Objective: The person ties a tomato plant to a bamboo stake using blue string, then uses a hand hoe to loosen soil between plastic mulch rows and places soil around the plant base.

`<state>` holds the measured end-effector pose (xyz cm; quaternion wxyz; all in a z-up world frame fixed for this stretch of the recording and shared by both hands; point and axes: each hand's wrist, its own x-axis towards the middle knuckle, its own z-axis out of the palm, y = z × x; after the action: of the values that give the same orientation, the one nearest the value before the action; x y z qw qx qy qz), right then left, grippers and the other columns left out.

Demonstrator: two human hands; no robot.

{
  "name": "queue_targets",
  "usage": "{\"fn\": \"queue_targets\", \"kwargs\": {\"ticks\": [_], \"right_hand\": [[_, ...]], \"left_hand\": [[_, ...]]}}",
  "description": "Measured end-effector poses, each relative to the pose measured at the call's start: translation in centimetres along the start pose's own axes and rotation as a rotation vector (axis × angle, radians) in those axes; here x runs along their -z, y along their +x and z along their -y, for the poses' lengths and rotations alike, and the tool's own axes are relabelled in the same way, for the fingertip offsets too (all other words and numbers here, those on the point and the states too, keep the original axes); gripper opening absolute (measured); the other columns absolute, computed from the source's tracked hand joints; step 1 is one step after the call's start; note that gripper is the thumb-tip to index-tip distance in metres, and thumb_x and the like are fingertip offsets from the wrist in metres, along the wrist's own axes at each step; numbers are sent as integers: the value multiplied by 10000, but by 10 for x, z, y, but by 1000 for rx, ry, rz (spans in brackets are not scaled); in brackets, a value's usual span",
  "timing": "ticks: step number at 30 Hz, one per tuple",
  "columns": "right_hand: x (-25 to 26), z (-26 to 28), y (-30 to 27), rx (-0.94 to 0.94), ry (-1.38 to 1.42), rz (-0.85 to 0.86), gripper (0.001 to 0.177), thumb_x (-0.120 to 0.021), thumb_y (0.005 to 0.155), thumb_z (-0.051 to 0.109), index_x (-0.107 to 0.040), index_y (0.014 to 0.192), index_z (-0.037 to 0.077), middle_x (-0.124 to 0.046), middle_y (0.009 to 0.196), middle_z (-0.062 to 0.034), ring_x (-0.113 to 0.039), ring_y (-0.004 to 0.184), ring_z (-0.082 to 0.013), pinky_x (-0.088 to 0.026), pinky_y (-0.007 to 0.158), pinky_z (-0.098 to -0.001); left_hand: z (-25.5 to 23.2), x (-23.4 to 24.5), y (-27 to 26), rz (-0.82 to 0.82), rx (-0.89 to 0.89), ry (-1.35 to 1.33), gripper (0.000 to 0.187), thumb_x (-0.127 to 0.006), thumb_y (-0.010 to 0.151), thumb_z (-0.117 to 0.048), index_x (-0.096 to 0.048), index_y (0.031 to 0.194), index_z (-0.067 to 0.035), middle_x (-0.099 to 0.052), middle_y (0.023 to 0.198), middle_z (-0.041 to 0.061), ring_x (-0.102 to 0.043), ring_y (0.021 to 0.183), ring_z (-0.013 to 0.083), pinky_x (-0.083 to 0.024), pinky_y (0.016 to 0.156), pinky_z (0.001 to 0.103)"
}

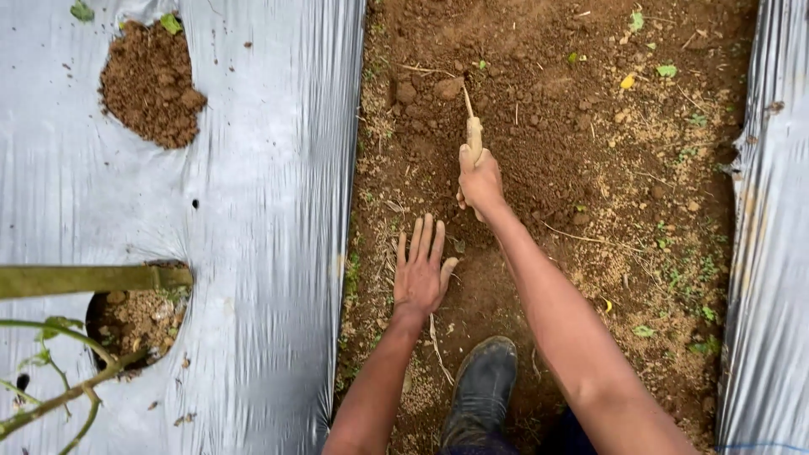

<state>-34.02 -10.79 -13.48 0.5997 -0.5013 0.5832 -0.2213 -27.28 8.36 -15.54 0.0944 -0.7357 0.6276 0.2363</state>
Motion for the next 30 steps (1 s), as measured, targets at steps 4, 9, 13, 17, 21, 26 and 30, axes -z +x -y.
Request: {"fn": "queue_targets", "kwargs": {"ticks": [4, 9, 13, 17, 21, 26, 30], "right_hand": [[28, -42, -83, -24, -56, -14, 406, -416, 1100, 355, -504, 1139, -40, -567, 619, -73, -603, 446, -169, -504, 322, -278], [58, -127, -181, 58, -302, -53, 447, -470, 1082, 419, -541, 1020, -18, -616, 683, -182, -654, 564, -272, -499, 453, -413], [81, -129, -228, 194, -350, -133, 425, -516, 1067, 416, -536, 1037, -8, -647, 768, -312, -681, 723, -453, -472, 588, -552], [105, -80, -207, 199, -2, -176, 296, -473, 1101, 338, -497, 1037, 50, -576, 596, -41, -588, 428, -140, -493, 340, -247], [123, -28, -169, 156, 216, -192, 367, -418, 1110, 347, -471, 1089, -16, -499, 588, -18, -544, 417, -138, -479, 305, -265], [120, -8, -57, 18, 286, -293, 396, -420, 1100, 354, -455, 1150, -37, -510, 652, -46, -563, 458, -148, -495, 321, -268], [105, 6, 67, 16, 241, -306, 418, -438, 1099, 374, -457, 1181, -36, -549, 675, -47, -597, 479, -138, -532, 327, -273]], "left_hand": [[0, -17, -2, -275, 37, -151, 710, -58, 1045, -576, 1, 1660, -226, 40, 1752, 30, -3, 1611, 205, -4, 1303, 437], [-16, -31, -63, -508, 79, -337, 638, -260, 1114, -483, -85, 1670, -222, -50, 1741, 47, -115, 1598, 257, -94, 1304, 487], [-29, -35, -125, -379, 138, -351, 678, -390, 1095, -465, -114, 1673, -243, -86, 1739, 43, -158, 1594, 251, -152, 1306, 486], [-22, -19, -126, -200, 66, -123, 725, -361, 1085, -551, -40, 1677, -284, -57, 1744, 22, -166, 1593, 248, -171, 1307, 470], [-40, 6, -109, -192, -25, -78, 823, -280, 1042, -709, 2, 1672, -262, -16, 1744, 20, -102, 1605, 253, -79, 1325, 476], [-52, -10, -76, -190, 47, -22, 881, -126, 1003, -763, 46, 1661, -203, 79, 1731, 105, 66, 1592, 328, 12, 1308, 544], [-44, -17, -46, -74, 67, -24, 843, -81, 994, -733, 72, 1654, -231, 104, 1732, 107, 94, 1589, 321, 35, 1282, 539]]}}
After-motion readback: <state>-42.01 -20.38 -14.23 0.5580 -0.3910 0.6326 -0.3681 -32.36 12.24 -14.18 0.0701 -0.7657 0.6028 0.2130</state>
